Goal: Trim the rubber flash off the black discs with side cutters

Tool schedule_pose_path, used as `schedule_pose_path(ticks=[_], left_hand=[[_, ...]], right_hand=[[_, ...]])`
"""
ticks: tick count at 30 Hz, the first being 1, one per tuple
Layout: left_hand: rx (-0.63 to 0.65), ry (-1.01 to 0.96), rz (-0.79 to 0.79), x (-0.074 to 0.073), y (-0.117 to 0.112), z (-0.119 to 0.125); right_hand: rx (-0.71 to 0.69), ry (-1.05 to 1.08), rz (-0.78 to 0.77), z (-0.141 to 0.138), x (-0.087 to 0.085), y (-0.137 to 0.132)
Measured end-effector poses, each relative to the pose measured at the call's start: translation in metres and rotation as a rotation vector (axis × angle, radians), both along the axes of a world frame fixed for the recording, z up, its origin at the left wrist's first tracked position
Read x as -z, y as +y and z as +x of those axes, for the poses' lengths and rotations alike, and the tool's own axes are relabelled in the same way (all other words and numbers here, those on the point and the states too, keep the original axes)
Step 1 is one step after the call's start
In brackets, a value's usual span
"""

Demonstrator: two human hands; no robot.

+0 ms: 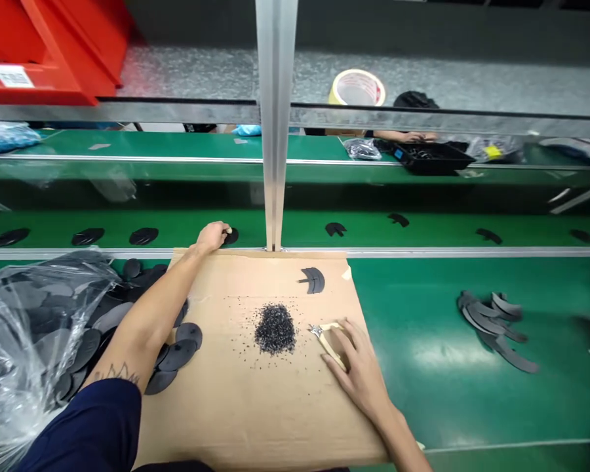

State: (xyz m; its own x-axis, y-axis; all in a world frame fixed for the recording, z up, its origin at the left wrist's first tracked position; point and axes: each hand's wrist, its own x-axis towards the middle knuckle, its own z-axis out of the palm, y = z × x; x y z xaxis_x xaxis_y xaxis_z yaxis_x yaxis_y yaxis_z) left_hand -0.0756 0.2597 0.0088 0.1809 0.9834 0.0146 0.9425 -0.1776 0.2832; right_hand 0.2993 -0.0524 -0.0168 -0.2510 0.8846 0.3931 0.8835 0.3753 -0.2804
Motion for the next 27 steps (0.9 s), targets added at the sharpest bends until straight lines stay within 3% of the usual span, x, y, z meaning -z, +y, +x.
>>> schedule_pose_path(ticks=[4,7,12,17,20,22,27], left_hand=[[0.077,0.014,0.035,-0.008,-0.012,-0.003],[0.205,0.012,0.047,-0.018,-0.032,-0.003],[0.4,0.007,-0.049,-0.043,-0.092,-0.014],[0.607,0.132,-0.223,-0.066,-0.155,-0.042],[0.578,0.211,-0.283,-0.062,-0.185,-0.057],[0.54,0.234,-0.287,-0.053,-0.2,-0.065],[0.433,0.222,-0.273,-0.029,-0.212,-0.067]], right_hand=[[0.002,0.074,-0.015,0.002,-0.006,-0.001],[0.004,0.133,0.033,0.005,-0.016,0.014],[-0.099,0.137,0.017,0.002,-0.027,0.081],[-0.225,0.134,-0.021,-0.018,-0.001,0.156],[-0.236,0.213,-0.031,-0.026,0.015,0.179],[-0.229,0.341,-0.06,-0.028,0.017,0.183],[-0.035,1.01,-0.204,-0.023,0.005,0.182]])
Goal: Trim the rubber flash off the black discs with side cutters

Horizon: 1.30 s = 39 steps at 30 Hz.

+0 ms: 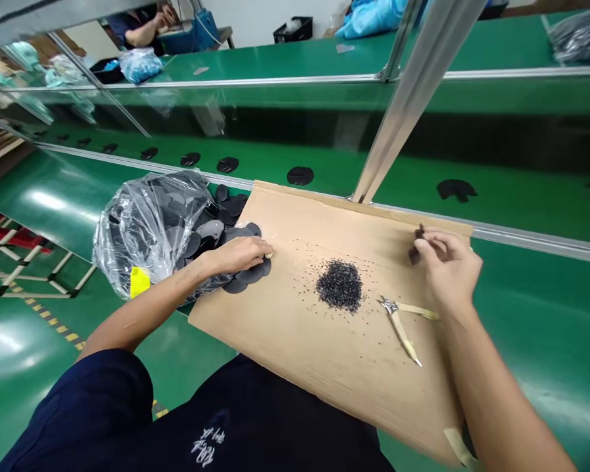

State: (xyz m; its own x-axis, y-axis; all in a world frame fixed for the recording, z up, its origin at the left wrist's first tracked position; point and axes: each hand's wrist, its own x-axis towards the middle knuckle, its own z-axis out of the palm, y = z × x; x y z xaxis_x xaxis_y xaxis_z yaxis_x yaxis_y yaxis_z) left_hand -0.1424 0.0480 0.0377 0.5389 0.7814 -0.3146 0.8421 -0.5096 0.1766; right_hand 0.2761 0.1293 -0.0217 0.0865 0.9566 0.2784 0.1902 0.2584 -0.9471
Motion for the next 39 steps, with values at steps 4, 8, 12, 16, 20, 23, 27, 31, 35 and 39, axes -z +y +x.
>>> schedule_pose_path(ticks=[4,8,12,16,20,23,27,31,35,39], left_hand=[[-0.001,-0.014,-0.004,0.004,0.001,0.015],[-0.045,0.038,-0.019,0.004,0.002,0.033],[-0.048,0.095,0.002,0.003,-0.001,0.039],[-0.061,0.123,0.001,0.001,-0.007,0.034],[-0.05,-0.151,0.177,-0.017,-0.004,0.041],[0.016,-0.614,0.429,-0.043,0.006,0.064],[0.068,-1.097,0.698,-0.065,0.023,0.105],[0.071,-1.208,0.724,-0.054,0.034,0.133],[0.044,-1.178,0.79,-0.037,0.037,0.141],[0.018,-1.141,0.804,-0.031,0.037,0.141]], right_hand=[[0.037,0.349,-0.168,0.006,-0.011,-0.009],[0.03,0.706,-0.375,-0.007,-0.028,-0.027],[0.017,0.869,-0.452,-0.03,-0.042,-0.042],[-0.028,0.794,-0.476,-0.045,-0.051,-0.052],[-0.119,0.703,-0.481,-0.06,-0.065,-0.054],[-0.218,0.507,-0.409,-0.077,-0.082,-0.053],[-0.262,0.338,-0.287,-0.094,-0.101,-0.052],[-0.303,0.317,-0.277,-0.093,-0.108,-0.053],[-0.319,0.286,-0.316,-0.089,-0.108,-0.053],[-0.282,0.295,-0.336,-0.09,-0.108,-0.054]])
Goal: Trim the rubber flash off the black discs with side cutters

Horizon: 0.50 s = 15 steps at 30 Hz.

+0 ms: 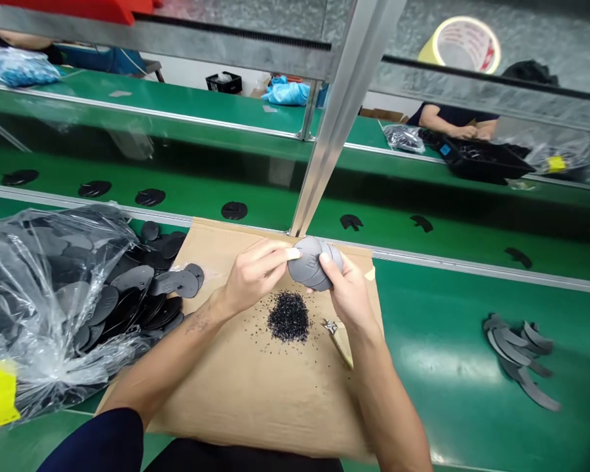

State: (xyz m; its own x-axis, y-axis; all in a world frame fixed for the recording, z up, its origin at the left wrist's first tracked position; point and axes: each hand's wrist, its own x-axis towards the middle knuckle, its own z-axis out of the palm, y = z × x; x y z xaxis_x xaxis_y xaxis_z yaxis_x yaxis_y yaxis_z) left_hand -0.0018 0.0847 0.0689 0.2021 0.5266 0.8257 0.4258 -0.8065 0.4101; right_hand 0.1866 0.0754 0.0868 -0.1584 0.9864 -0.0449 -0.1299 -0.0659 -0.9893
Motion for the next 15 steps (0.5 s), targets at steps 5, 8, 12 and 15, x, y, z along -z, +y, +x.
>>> schedule_pose_path(ticks=[5,8,12,15], left_hand=[[0.077,-0.061,-0.16,-0.005,-0.005,0.001],[0.068,-0.149,-0.239,-0.008,-0.009,0.003],[0.07,-0.193,-0.36,-0.01,-0.011,0.004],[0.059,-0.156,-0.414,-0.009,-0.011,0.004]], right_hand=[[0.035,-0.055,0.013,-0.002,-0.003,-0.003],[0.036,-0.084,0.046,-0.003,-0.005,-0.006],[0.025,-0.165,0.139,-0.003,-0.008,-0.009],[0.031,-0.225,0.237,-0.005,-0.009,-0.01]])
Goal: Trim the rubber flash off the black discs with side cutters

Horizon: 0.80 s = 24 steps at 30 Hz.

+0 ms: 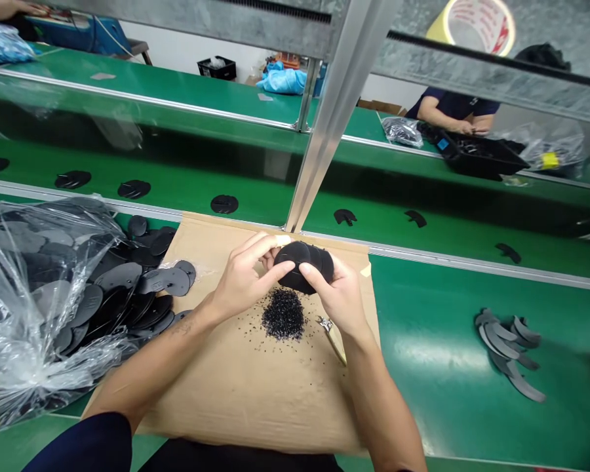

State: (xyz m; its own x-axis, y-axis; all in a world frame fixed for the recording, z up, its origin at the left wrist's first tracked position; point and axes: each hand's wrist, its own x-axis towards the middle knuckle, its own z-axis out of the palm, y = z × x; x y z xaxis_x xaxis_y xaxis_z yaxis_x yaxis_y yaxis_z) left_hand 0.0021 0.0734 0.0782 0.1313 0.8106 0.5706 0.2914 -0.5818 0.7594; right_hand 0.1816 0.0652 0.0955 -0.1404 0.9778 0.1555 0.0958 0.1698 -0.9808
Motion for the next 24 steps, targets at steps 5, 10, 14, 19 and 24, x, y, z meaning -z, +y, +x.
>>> schedule_pose_path(ticks=[5,10,14,19,24], left_hand=[[-0.007,0.0,-0.017,0.003,-0.001,0.003],[0.032,0.009,-0.052,0.005,-0.002,0.007],[0.058,0.02,-0.022,0.004,-0.003,0.005],[0.006,0.148,0.184,-0.001,-0.004,0.001],[-0.047,0.285,0.33,-0.003,-0.009,0.0]], right_hand=[[0.015,-0.022,0.047,-0.001,0.002,0.0],[0.049,-0.004,0.061,0.0,0.002,0.0],[0.036,-0.017,0.101,0.002,0.003,0.001],[0.019,-0.1,0.171,0.006,0.001,0.0],[0.053,-0.271,0.393,0.01,-0.005,-0.002]])
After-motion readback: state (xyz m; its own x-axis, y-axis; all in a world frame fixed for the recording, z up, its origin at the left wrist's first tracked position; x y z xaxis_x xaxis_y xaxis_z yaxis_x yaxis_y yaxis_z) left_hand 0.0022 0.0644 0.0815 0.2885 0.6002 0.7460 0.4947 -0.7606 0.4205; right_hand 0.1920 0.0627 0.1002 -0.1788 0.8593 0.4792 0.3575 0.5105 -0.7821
